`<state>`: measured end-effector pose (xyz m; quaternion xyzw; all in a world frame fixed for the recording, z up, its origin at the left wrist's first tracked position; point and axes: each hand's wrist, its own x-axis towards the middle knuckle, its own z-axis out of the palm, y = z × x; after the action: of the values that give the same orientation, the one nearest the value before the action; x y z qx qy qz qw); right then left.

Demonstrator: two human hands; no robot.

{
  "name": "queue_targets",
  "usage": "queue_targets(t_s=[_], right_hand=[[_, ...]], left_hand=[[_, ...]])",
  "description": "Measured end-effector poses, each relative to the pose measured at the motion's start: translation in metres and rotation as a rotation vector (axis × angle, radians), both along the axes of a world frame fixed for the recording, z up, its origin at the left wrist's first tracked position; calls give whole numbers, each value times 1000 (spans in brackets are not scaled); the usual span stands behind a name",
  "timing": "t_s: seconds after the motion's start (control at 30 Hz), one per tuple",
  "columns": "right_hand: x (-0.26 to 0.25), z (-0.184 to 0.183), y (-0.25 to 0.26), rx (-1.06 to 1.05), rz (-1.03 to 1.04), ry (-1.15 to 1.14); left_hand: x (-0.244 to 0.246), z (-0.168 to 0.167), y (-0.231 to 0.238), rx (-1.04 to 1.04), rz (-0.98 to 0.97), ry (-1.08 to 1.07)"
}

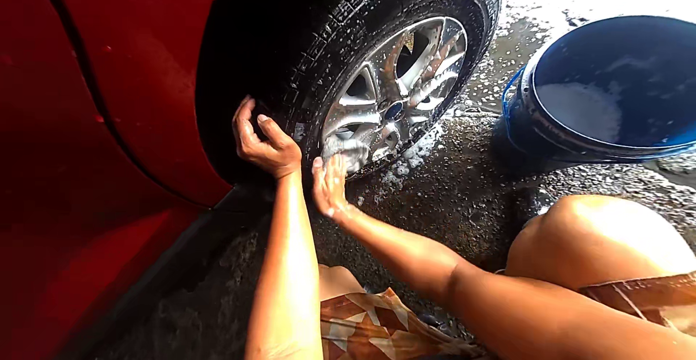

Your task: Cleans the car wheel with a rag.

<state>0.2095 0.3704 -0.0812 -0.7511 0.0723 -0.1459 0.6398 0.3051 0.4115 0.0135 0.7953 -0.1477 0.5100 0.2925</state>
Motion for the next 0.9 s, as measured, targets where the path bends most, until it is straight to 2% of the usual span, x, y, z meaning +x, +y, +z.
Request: queue_targets(t_s=[0.07,0.13,0.23,0.3,0.33,0.4,0.53,0.67,0.77,0.9], right_hand=[[-17,24,2,156,44,-87],[-15,27,-13,42,88,-212],[26,-12,-52,-295,-12,-287],[47,-52,-56,-329,-202,-324],[50,-56,-53,-279,-256,-298],[42,-36,-47,-217,-282,-221],[34,13,-58,-276,-193,-345],[64,37,-93,-306,-231,-127],[51,67,-100,-195,-197,-56],[27,86,-78,-50,-131,-307]], left_hand=[[0,2,1,1,10,17],[0,1,1,3,18,32],[-1,1,0,2,22,22],[-3,2,-1,2,26,41],[-3,2,0,13,31,67],[-2,1,2,8,39,69],[-3,-1,1,6,58,92],[-3,0,3,-1,40,82],[-4,-2,1,-10,43,86],[-6,-2,3,31,82,108]])
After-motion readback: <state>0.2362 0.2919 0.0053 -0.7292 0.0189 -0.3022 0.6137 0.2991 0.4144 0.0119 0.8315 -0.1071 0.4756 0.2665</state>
